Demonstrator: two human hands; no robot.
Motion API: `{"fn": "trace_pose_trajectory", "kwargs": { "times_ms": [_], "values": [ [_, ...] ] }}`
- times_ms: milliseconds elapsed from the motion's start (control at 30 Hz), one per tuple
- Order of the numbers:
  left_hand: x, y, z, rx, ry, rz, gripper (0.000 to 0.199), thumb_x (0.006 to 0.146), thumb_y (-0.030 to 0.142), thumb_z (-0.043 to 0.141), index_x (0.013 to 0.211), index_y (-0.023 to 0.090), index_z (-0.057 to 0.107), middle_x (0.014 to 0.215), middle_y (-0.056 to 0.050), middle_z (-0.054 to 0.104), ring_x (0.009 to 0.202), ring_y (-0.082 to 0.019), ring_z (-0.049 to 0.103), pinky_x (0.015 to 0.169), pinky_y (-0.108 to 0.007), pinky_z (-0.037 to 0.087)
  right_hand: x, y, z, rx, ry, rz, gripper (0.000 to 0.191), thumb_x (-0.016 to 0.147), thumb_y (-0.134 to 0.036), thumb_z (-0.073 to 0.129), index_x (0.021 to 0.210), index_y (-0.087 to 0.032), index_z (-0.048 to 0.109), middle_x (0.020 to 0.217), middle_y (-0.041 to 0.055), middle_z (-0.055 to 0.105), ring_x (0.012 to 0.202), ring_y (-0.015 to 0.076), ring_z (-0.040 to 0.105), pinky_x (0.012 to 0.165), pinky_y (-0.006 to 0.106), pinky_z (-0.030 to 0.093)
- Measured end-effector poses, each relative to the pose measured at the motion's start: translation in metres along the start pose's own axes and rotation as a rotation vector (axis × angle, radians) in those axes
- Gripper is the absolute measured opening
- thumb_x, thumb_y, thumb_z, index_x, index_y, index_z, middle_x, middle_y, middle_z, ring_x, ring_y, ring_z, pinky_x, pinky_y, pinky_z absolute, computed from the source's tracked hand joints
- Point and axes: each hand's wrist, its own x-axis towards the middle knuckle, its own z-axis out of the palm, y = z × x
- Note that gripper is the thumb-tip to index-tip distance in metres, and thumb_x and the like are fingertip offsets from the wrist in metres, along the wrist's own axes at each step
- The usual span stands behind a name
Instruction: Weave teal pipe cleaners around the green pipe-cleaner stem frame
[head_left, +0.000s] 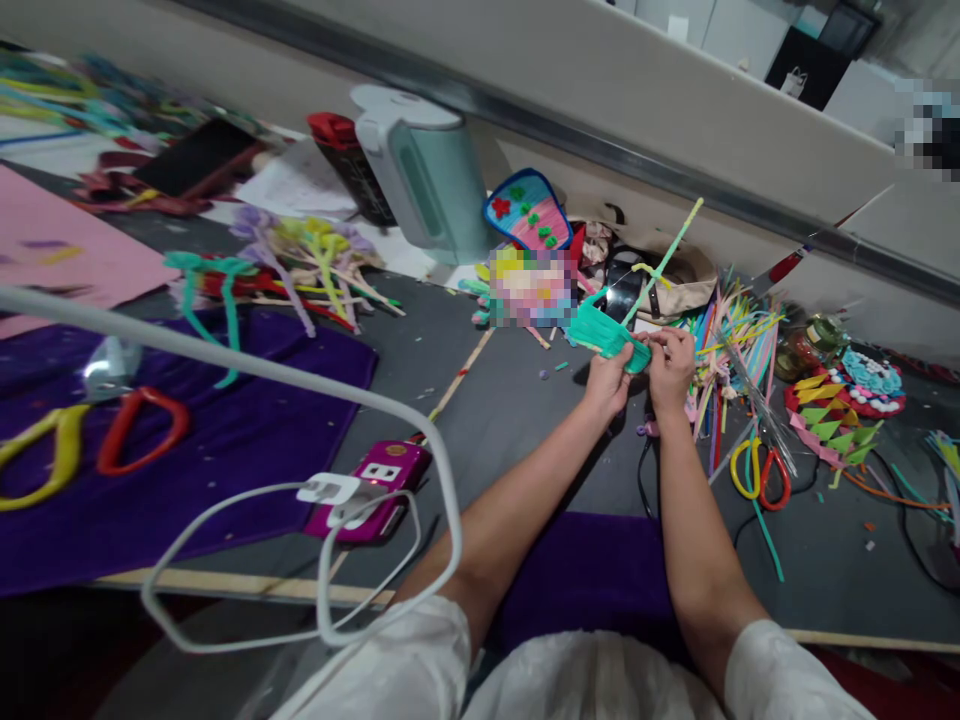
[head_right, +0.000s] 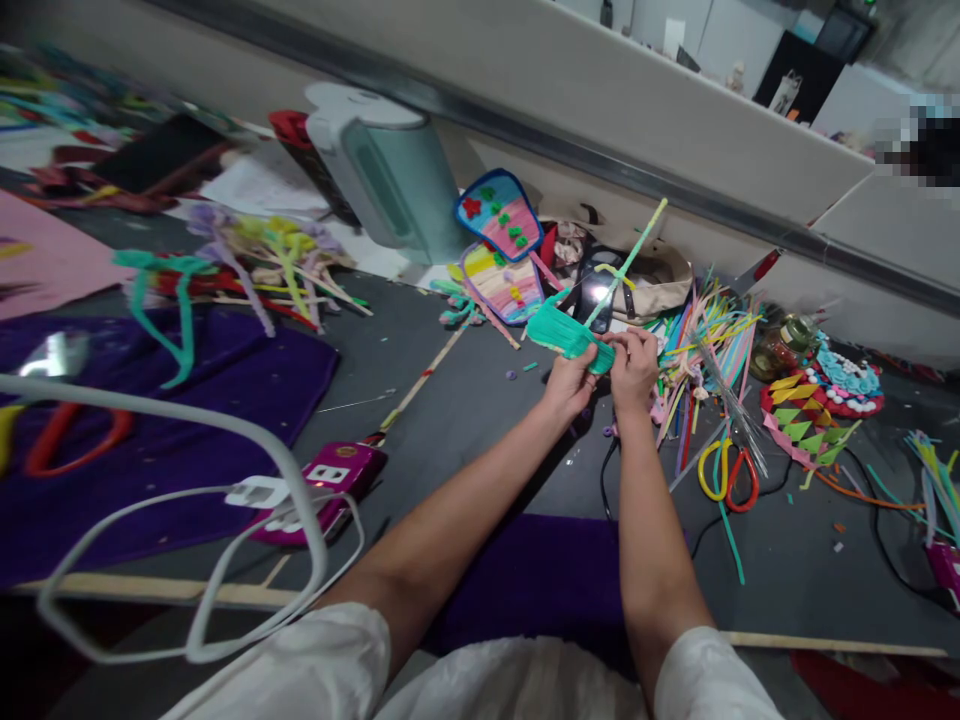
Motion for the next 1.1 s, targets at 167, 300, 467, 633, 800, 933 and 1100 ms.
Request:
{"fn": "trace_pose_trajectory", "kwargs": {
  "times_ms": [167, 300, 467, 633, 800, 933, 1100],
  "values": [
    [-0.001, 0.003, 0.002, -0.023, -0.052, -0.069, 0.036, 0.064, 0.027, 0.091, 0.091, 0.018, 0.069, 0.104, -0.010, 0.078, 0.116, -0.028, 0.068, 0.102, -0.042, 0.054, 0.006, 0.006, 0.003, 0.301, 0.010, 0.238, 0.014, 0.082, -0.029, 0.057, 0.083, -0.019, 0.066, 0.084, 0.0032, 0.068, 0.082, 0.0164, 0.062, 0.078, 0.030, 0.052],
    [-0.002, 0.003, 0.003, -0.068, -0.032, -0.122, 0.032, 0.068, 0.021, 0.089, 0.092, 0.016, 0.068, 0.106, -0.011, 0.077, 0.117, -0.029, 0.068, 0.104, -0.044, 0.054, 0.012, 0.009, 0.005, 0.584, 0.010, 0.497, 0.014, 0.070, -0.026, 0.067, 0.080, -0.018, 0.063, 0.080, 0.0009, 0.070, 0.074, 0.0137, 0.062, 0.072, 0.027, 0.051],
    [-0.004, 0.005, 0.004, -0.110, -0.062, -0.162, 0.029, 0.075, 0.013, 0.082, 0.101, 0.016, 0.069, 0.099, -0.008, 0.078, 0.111, -0.026, 0.071, 0.104, -0.044, 0.054, 0.014, 0.007, 0.003, 0.829, 0.004, 0.747, 0.018, 0.066, -0.024, 0.074, 0.080, -0.019, 0.063, 0.074, -0.0038, 0.071, 0.061, 0.0090, 0.059, 0.055, 0.020, 0.043],
    [-0.004, 0.006, 0.003, -0.100, -0.105, -0.170, 0.030, 0.079, 0.009, 0.077, 0.106, 0.019, 0.069, 0.091, -0.004, 0.078, 0.101, -0.023, 0.074, 0.101, -0.042, 0.056, 0.017, 0.006, -0.003, 0.998, -0.050, 0.884, 0.024, 0.065, -0.015, 0.074, 0.085, -0.020, 0.061, 0.071, -0.0056, 0.071, 0.056, 0.0079, 0.058, 0.050, 0.019, 0.042],
    [-0.004, 0.003, 0.002, -0.051, -0.128, -0.149, 0.035, 0.075, 0.015, 0.083, 0.107, 0.019, 0.070, 0.090, -0.003, 0.078, 0.095, -0.022, 0.075, 0.096, -0.038, 0.058, 0.019, 0.008, -0.004, 1.034, -0.056, 0.978, 0.031, 0.064, -0.013, 0.074, 0.088, -0.021, 0.056, 0.069, -0.0069, 0.068, 0.055, 0.0080, 0.057, 0.051, 0.018, 0.042],
    [-0.004, 0.002, 0.002, -0.011, -0.084, -0.039, 0.038, 0.063, 0.024, 0.093, 0.095, 0.017, 0.073, 0.085, -0.002, 0.077, 0.084, -0.018, 0.074, 0.090, -0.034, 0.057, 0.015, 0.007, 0.001, 0.724, 0.076, 0.709, 0.030, 0.068, -0.023, 0.076, 0.087, -0.022, 0.054, 0.070, -0.0061, 0.065, 0.059, 0.0096, 0.056, 0.058, 0.021, 0.043],
    [-0.005, 0.000, 0.005, 0.074, -0.039, 0.113, 0.039, 0.054, 0.035, 0.096, 0.083, 0.018, 0.076, 0.085, -0.002, 0.076, 0.079, -0.015, 0.071, 0.085, -0.030, 0.056, 0.009, 0.005, -0.002, 0.179, 0.102, 0.298, 0.018, 0.080, -0.037, 0.069, 0.079, -0.021, 0.061, 0.075, -0.0016, 0.063, 0.070, 0.0134, 0.054, 0.071, 0.027, 0.045]
  ]
}}
